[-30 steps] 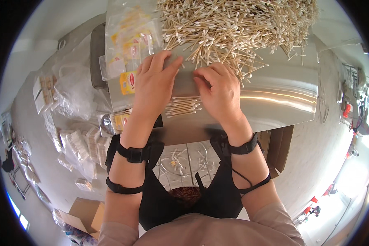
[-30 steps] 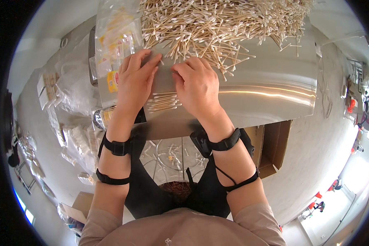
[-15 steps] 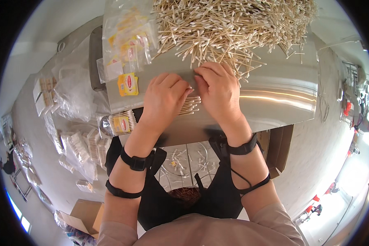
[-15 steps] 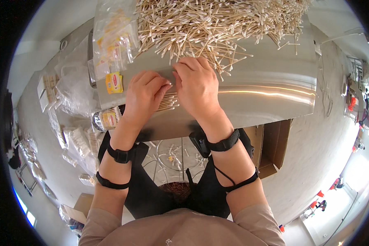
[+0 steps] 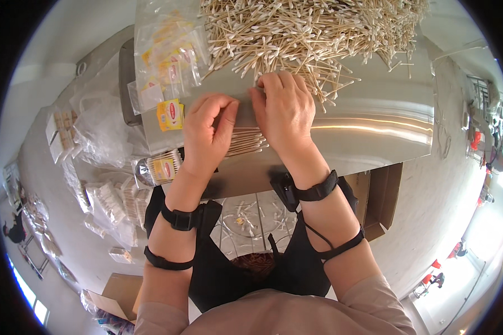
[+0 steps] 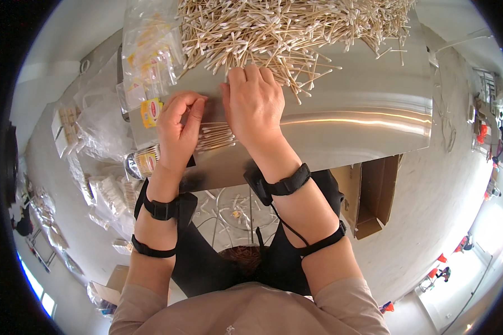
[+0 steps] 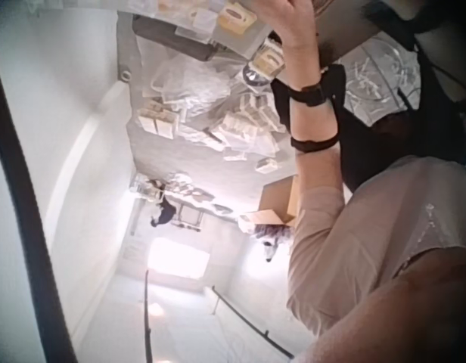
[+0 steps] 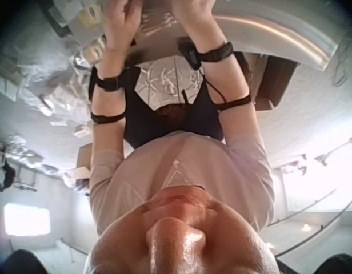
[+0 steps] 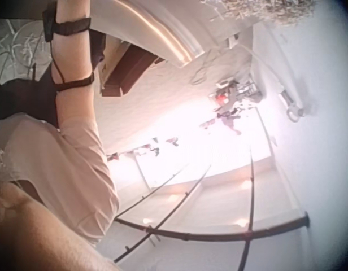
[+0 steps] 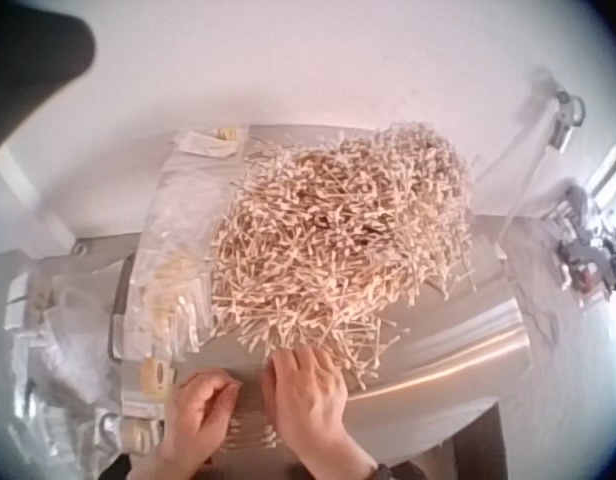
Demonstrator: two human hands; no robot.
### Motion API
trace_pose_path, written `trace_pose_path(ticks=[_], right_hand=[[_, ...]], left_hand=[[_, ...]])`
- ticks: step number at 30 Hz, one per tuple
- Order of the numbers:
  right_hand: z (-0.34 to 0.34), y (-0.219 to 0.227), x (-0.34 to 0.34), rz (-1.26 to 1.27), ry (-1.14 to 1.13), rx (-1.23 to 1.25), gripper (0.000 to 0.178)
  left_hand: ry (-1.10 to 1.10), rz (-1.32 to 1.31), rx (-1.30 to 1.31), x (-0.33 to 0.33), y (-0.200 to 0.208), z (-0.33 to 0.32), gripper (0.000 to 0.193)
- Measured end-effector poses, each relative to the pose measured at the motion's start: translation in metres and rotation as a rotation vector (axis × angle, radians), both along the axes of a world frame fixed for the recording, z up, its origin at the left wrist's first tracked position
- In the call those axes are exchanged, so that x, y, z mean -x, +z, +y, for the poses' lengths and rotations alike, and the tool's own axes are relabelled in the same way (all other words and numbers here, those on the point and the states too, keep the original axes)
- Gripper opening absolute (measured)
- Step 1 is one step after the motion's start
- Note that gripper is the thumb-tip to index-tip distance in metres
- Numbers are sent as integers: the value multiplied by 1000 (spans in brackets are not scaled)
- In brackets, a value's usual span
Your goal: Organize and align loose cotton swabs into small plastic packages.
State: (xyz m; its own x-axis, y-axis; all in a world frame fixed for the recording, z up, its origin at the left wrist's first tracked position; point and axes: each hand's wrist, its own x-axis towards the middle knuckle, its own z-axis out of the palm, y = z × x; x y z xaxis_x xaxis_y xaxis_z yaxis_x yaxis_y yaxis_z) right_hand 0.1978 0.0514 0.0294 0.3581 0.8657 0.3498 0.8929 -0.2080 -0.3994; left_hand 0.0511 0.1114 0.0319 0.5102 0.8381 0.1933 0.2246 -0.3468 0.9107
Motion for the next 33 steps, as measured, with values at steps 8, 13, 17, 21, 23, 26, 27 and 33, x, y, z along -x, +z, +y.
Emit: trace_pose_path(ticks=[8,13,17,21,23,26,27,33], right_hand=[[-6,6,-6,2,-38,40,8],[-16,15,-12,11,29,62,9],[-22,20,-13,55,70,101,9],[-23,21,-10,72,161,126,9],[-24,22,-11,71,184,121,10],[-26,23,-16,57,208,156,10],[-28,23,-17,101,249,168,10],[-22,21,-21,133,53,107,13]], left_hand=[[50,13,-118,2,-4,6,4],[30,23,-217,0,-12,11,11],[-15,121,-283,-4,-9,8,23],[32,149,-297,-8,-14,8,26],[50,146,-265,-6,-17,11,25],[41,142,-199,-1,-13,11,22],[15,141,-166,0,-11,10,20],[-84,155,-152,0,-5,4,12]])
